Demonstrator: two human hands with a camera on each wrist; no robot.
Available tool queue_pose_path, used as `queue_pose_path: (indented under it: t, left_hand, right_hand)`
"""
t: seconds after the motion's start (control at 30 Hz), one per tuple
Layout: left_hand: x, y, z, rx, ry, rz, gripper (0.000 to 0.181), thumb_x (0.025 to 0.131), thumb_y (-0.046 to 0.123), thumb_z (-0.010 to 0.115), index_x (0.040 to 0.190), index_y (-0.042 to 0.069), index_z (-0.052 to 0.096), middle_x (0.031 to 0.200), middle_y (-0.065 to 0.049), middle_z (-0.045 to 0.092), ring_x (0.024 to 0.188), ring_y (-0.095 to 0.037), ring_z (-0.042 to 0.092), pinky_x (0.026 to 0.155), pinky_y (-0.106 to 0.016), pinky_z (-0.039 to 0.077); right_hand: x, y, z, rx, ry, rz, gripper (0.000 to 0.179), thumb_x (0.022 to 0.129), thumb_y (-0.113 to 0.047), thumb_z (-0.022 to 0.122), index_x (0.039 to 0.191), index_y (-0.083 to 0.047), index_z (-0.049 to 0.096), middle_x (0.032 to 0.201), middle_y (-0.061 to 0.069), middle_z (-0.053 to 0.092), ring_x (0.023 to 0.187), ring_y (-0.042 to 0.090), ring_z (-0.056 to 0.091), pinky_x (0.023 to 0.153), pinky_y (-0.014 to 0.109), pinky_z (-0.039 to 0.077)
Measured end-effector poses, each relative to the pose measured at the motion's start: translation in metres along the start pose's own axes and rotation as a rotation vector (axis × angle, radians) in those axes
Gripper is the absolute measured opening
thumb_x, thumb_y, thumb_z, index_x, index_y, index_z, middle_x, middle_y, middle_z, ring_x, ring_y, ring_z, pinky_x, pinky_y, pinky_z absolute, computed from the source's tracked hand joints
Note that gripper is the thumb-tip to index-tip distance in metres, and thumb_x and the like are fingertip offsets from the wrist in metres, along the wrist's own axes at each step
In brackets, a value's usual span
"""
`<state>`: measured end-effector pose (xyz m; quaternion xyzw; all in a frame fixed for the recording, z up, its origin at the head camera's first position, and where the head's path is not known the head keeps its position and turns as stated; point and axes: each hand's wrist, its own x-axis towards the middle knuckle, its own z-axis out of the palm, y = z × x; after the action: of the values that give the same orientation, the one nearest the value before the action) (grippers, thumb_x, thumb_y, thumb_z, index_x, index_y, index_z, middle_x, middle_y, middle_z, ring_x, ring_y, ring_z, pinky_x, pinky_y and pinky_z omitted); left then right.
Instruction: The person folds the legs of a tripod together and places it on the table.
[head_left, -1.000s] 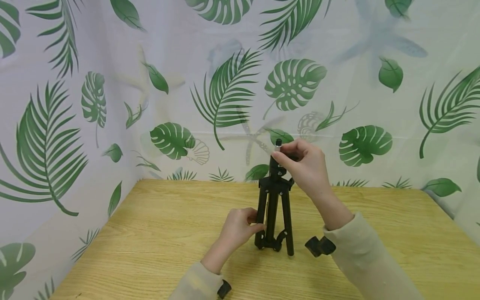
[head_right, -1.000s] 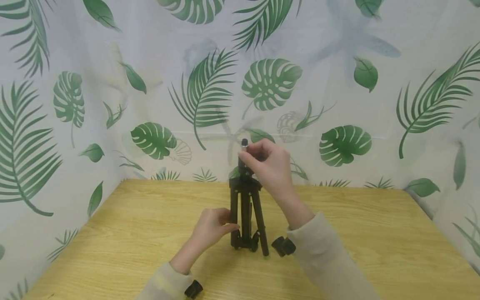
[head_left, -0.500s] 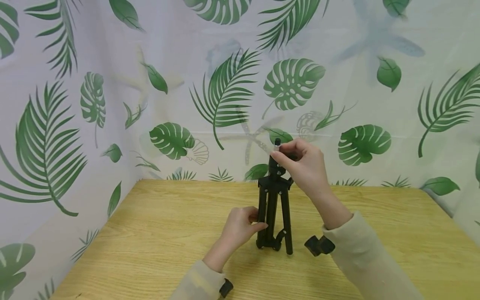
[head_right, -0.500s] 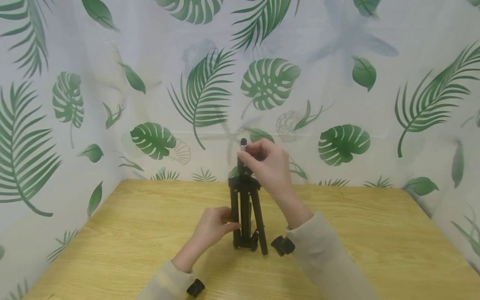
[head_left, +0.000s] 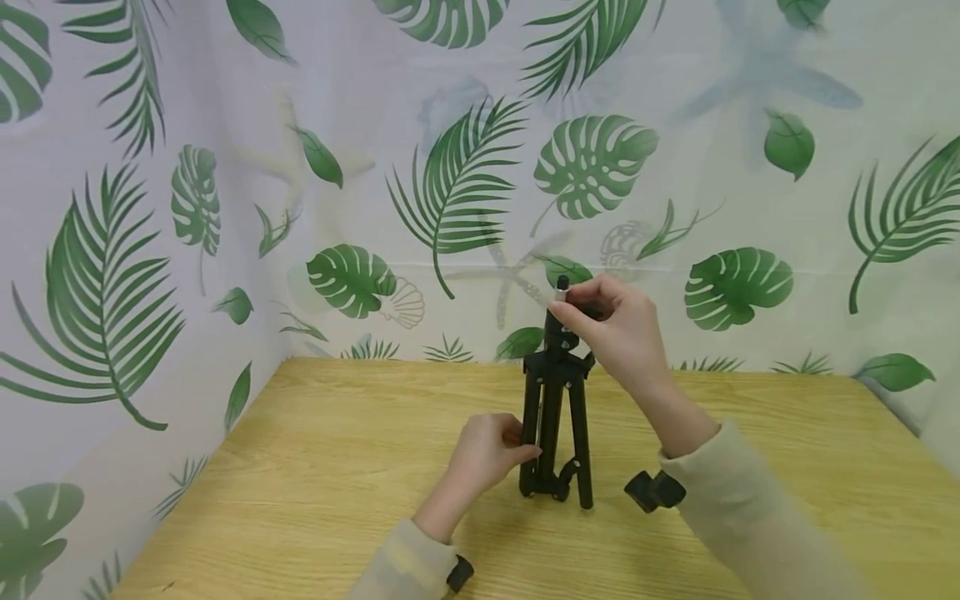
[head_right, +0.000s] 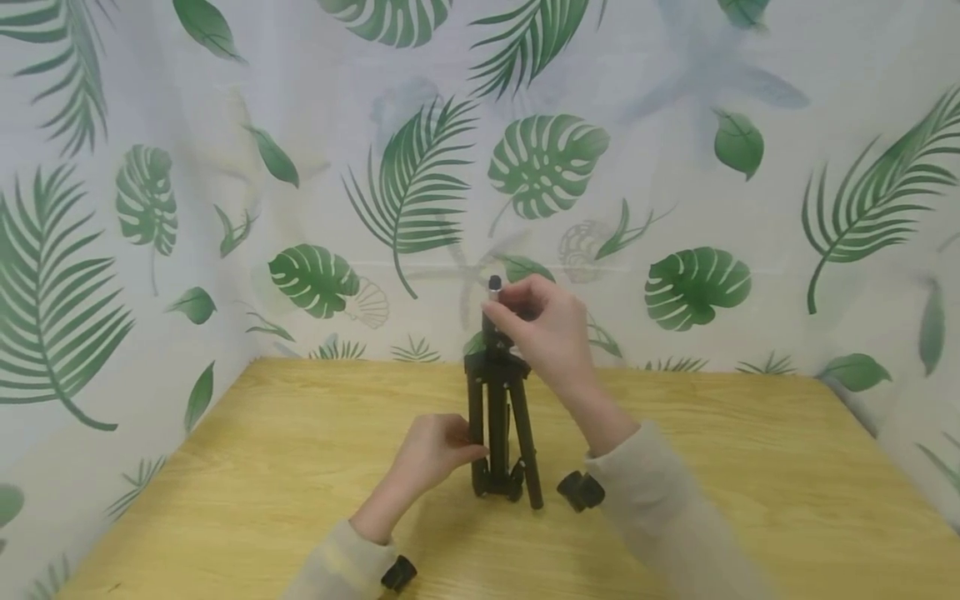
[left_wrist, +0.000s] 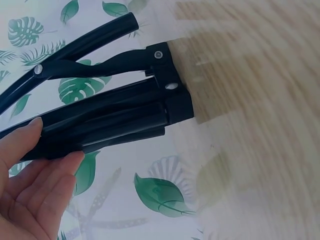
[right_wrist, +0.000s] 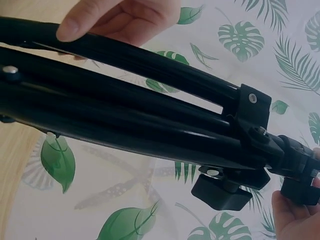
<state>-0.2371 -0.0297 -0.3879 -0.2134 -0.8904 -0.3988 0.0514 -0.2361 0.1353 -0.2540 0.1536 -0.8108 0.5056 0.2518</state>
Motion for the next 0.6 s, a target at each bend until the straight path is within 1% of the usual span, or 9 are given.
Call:
queue_pose_path:
  t: [0.17, 0.3, 0.43, 0.5, 0.6]
  left_hand:
    - [0.0, -0.001, 0.002, -0.012, 0.002, -0.007, 0.017, 0.074, 0.019, 0.072, 0.078, 0.004, 0.065, 0.071, 0.0, 0.062, 0.063, -0.008, 0.057, 0.056, -0.019, 0.046]
    - [-0.001, -0.001, 0.002, -0.024, 0.0, -0.01, 0.018, 0.074, 0.019, 0.072, 0.078, 0.003, 0.065, 0.071, -0.001, 0.063, 0.062, -0.008, 0.057, 0.055, -0.019, 0.046]
    - [-0.002, -0.002, 0.002, -0.026, 0.001, -0.006, 0.017, 0.074, 0.018, 0.072, 0.078, 0.003, 0.065, 0.07, -0.001, 0.062, 0.062, -0.007, 0.057, 0.055, -0.019, 0.046]
    - [-0.002, -0.002, 0.001, -0.022, -0.001, -0.008, 0.017, 0.074, 0.019, 0.072, 0.078, 0.004, 0.065, 0.07, 0.0, 0.062, 0.062, -0.007, 0.057, 0.055, -0.02, 0.046]
    - [-0.002, -0.002, 0.0, -0.017, -0.004, -0.012, 0.017, 0.074, 0.02, 0.072, 0.079, 0.005, 0.065, 0.071, 0.0, 0.062, 0.062, -0.007, 0.057, 0.056, -0.02, 0.046]
  right_hand:
    - [-0.001, -0.001, -0.004, -0.014, -0.038, -0.003, 0.029, 0.081, -0.027, 0.064, 0.097, -0.002, 0.061, 0.092, 0.008, 0.064, 0.076, 0.009, 0.057, 0.063, 0.023, 0.045]
    - [-0.006, 0.0, -0.008, -0.007, -0.056, -0.009, 0.031, 0.081, -0.025, 0.065, 0.103, -0.003, 0.06, 0.098, 0.008, 0.063, 0.077, 0.009, 0.058, 0.067, 0.02, 0.046]
    - [-0.014, 0.002, -0.012, -0.016, -0.044, -0.001, 0.036, 0.08, -0.025, 0.066, 0.109, -0.004, 0.059, 0.105, 0.007, 0.061, 0.086, 0.011, 0.059, 0.07, 0.017, 0.045]
    - [-0.017, 0.003, -0.014, -0.028, -0.042, -0.001, 0.037, 0.08, -0.024, 0.066, 0.11, -0.003, 0.058, 0.107, 0.008, 0.061, 0.093, 0.013, 0.058, 0.076, 0.019, 0.045]
    - [-0.022, 0.006, -0.018, -0.044, -0.048, -0.006, 0.037, 0.08, -0.021, 0.066, 0.111, -0.002, 0.058, 0.105, 0.009, 0.061, 0.097, 0.017, 0.057, 0.081, 0.024, 0.045]
